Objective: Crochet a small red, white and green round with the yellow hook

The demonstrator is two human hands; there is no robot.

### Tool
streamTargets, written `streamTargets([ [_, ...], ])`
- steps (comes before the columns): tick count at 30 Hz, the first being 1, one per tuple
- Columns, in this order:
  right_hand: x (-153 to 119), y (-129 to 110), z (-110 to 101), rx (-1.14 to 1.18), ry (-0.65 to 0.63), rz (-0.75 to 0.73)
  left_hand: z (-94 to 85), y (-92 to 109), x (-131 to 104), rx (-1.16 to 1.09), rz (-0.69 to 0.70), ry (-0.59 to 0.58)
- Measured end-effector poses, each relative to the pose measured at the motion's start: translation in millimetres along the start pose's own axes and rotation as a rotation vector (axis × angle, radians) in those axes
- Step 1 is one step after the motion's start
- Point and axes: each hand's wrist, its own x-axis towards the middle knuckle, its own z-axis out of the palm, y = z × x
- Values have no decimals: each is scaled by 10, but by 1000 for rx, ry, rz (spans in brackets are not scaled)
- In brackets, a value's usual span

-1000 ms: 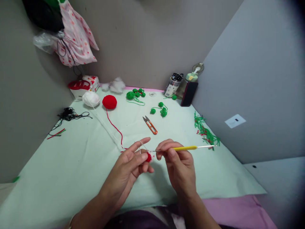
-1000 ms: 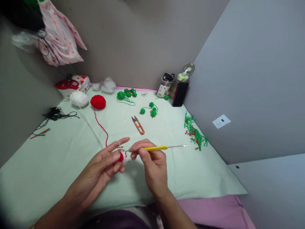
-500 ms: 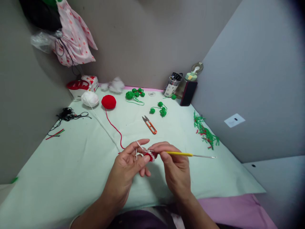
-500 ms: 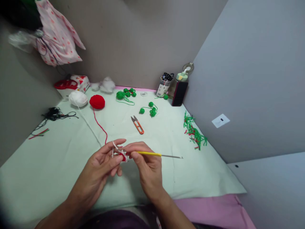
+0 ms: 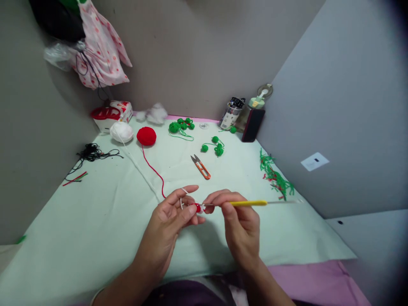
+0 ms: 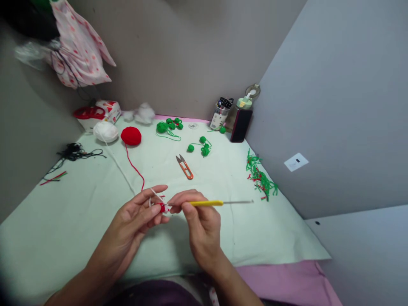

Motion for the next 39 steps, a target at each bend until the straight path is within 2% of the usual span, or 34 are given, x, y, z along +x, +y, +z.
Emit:
streamTargets([
  [5, -70, -43, -4, -560, -151, -395, -34, -69, 19, 80, 137, 14],
  [8, -103, -18, -1, -765, -146, -517, -47, -50, 39, 12, 30, -35],
  [10, -101, 0, -1, -663, -95, -457, -51, -1, 55, -68, -103, -72],
  [12, -71, 9, 1, -413, -2, -293, -51, 50, 65, -129, -172, -77],
  [14, -23, 9, 12, -167, 53, -139, -45, 78, 64, -136, -155, -72],
  [16, 20, 5, 32, -54, 41, -63, -28, 71, 51, -97, -110, -84],
  [18, 33, 6, 55, -64, 4, -60, -8, 36, 35, -43, -56, -88],
  [21, -10, 23, 61, -240, -8, -153, 11, -19, 30, -10, 16, -50],
  [23, -53, 37, 38, -427, -56, -289, 7, -27, 46, -45, -9, -36],
  [25, -71, 40, 4, -526, -72, -379, -5, -5, 73, -113, -99, -35],
  [26, -66, 35, -11, -510, -50, -368, -13, 13, 86, -146, -143, -29],
  [28, -32, 20, -27, -354, 23, -246, -23, 48, 106, -187, -179, -12],
  [30, 14, 7, -21, -148, 43, -101, -21, 60, 109, -177, -137, 2],
  [32, 52, 4, 1, -36, 17, -19, -9, 43, 97, -124, -59, 4],
  [35, 70, 16, 31, -61, -8, 3, 12, -8, 69, -51, 7, -6],
  [39, 43, 44, 29, -38, 7, 32, 22, -19, 40, -52, -37, -24],
])
